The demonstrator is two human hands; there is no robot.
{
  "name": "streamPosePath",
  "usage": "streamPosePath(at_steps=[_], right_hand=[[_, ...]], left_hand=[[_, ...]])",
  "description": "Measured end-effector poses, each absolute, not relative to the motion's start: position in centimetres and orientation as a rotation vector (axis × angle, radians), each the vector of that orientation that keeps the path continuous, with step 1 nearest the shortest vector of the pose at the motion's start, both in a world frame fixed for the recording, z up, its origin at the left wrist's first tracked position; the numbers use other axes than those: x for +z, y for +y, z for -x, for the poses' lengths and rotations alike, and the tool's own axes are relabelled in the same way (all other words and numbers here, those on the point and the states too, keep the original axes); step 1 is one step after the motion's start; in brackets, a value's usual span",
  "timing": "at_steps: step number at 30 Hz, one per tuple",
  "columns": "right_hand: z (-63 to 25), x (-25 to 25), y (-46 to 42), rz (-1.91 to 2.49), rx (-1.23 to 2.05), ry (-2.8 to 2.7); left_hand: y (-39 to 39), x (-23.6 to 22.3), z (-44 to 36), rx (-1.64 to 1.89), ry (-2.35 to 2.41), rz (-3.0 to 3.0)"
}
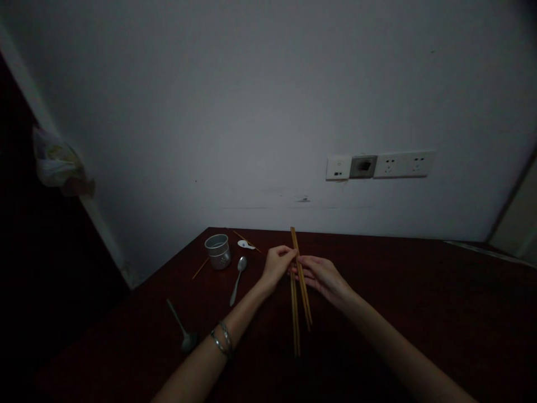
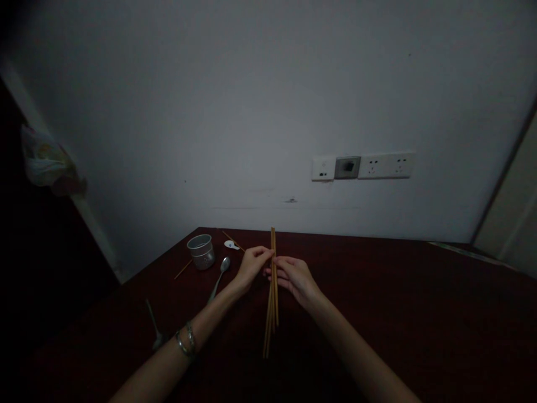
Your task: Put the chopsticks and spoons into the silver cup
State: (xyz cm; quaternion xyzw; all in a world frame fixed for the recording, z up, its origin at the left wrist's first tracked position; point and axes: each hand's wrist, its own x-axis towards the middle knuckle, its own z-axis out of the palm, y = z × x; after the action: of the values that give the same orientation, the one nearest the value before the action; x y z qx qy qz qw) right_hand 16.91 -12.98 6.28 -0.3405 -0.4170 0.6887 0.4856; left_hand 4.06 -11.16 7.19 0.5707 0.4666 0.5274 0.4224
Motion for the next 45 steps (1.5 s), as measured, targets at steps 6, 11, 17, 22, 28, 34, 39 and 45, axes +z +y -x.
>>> streamPosePath(at_steps=[6, 11, 17, 22, 28, 34, 39, 45], right_hand=[[-17.3, 5.9, -12.8, 0.820, 1.661, -1.071], [-17.7, 5.7, -12.4, 0.858, 1.670, -1.104], [-17.8, 5.8, -12.5, 0.878, 1.662, -1.113], [-17.7, 5.7, -12.6, 0.856, 1.666, -1.119], [-18.9, 6.2, -11.4, 0.943, 1.516, -1.033], [-20.3, 7.6, -10.9, 1.062, 1.414, -1.038], [-20.2, 7.4, -10.9, 1.150, 1.407, -1.142], [-20.3, 6.3, -10.1, 1.205, 1.426, -1.128]], left_hand=[[-10.5, 6.7, -3.6, 1.159, 1.016, -1.310], [-10.1, 6.3, -3.7, 1.114, 0.931, -1.189], [-10.1, 6.1, -3.7, 1.102, 0.882, -1.154], [-10.3, 6.4, -3.6, 1.133, 0.865, -1.145], [-10.4, 6.9, -3.5, 1.116, 0.867, -1.203], [-11.6, 7.1, -4.4, 0.899, 0.922, -1.318], [-12.5, 6.9, -5.5, 0.810, 0.952, -1.368], [-12.6, 6.4, -5.6, 0.756, 1.001, -1.404]])
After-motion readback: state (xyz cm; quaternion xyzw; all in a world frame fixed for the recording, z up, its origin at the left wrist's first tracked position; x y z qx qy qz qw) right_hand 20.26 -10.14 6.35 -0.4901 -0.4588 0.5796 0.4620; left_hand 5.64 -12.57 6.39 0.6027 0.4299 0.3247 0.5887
